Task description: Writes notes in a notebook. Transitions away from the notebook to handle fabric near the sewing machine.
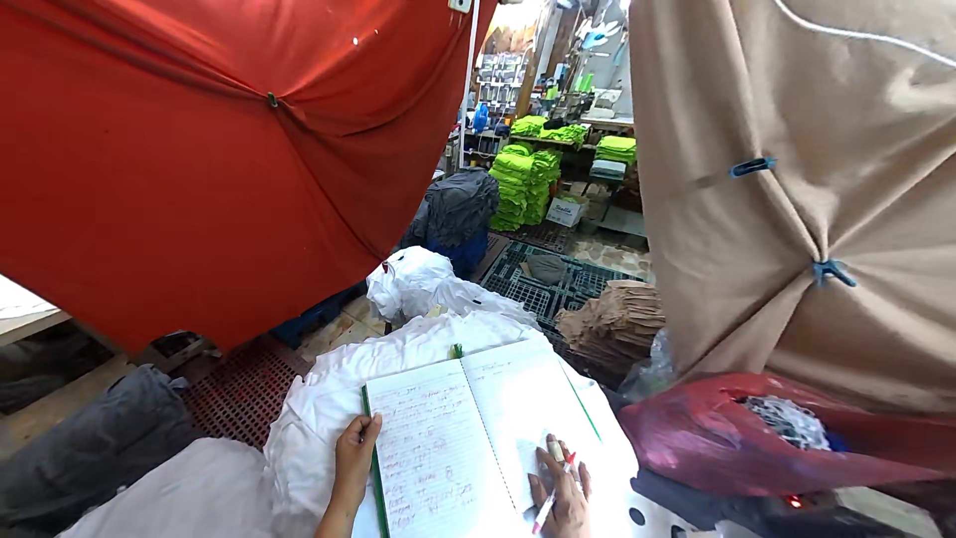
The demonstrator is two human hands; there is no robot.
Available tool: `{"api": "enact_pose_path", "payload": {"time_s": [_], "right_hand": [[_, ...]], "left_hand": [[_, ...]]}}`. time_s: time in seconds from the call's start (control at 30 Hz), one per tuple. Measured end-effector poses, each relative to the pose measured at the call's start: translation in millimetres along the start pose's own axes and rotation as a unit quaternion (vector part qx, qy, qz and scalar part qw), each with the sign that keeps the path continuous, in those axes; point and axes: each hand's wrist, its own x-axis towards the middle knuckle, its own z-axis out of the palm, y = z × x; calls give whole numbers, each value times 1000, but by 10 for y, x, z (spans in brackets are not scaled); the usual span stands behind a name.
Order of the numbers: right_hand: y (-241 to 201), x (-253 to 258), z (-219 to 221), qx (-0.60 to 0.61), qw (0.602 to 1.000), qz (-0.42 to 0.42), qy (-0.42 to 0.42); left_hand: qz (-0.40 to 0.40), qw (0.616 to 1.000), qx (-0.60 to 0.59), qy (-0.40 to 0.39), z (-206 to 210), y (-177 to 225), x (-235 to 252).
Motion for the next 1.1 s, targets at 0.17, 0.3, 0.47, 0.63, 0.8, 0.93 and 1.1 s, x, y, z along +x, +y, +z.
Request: {"api": "enact_pose_path", "payload": {"time_s": [0.17, 0.3, 0.47, 0.63, 0.8, 0.93, 1.1], "right_hand": [[-29, 10, -22, 1, 1000, 8, -6], [-26, 15, -11, 1, 1000, 6, -3], [-35, 11, -14, 5, 1000, 8, -1], [-36, 11, -12, 6, 1000, 11, -2], [-108, 48, -81, 6, 1000, 15, -6], [-139, 29, -167, 0, 999, 32, 14], [-116, -7, -380, 3, 998, 59, 8]], "left_hand": [[9, 1000, 5, 11, 15, 10, 4], [11, 1000, -7, 13, 18, 17, 18], [-8, 999, 35, 2, 36, 91, -34], [20, 985, 167, 25, 197, 385, -296], [103, 972, 209, 8, 107, 636, -388], [1, 989, 105, -101, 115, 910, -395], [-202, 920, -208, -263, 366, 1216, -373]]}}
